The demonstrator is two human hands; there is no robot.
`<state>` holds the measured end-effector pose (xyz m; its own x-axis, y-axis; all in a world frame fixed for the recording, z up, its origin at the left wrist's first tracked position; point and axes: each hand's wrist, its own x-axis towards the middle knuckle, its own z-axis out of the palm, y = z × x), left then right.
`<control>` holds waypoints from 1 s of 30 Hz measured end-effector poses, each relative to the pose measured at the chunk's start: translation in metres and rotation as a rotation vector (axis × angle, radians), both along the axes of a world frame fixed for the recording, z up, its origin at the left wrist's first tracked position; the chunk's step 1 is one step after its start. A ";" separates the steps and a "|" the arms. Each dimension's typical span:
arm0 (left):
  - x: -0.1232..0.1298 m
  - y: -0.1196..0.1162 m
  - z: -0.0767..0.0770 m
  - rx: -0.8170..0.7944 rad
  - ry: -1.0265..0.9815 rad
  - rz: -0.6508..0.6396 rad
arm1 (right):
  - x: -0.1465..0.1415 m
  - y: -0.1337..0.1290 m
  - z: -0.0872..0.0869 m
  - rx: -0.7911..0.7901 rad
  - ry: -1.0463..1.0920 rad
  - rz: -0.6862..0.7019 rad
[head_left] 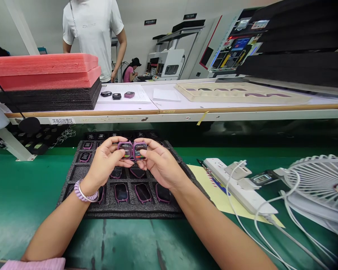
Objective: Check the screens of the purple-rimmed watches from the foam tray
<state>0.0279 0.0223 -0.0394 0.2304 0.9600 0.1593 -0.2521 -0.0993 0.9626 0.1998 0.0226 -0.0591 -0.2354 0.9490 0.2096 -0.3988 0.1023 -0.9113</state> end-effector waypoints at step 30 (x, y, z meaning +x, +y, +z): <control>-0.045 -0.111 0.039 -0.286 -0.289 -0.592 | 0.029 -0.113 0.038 0.344 -0.370 0.278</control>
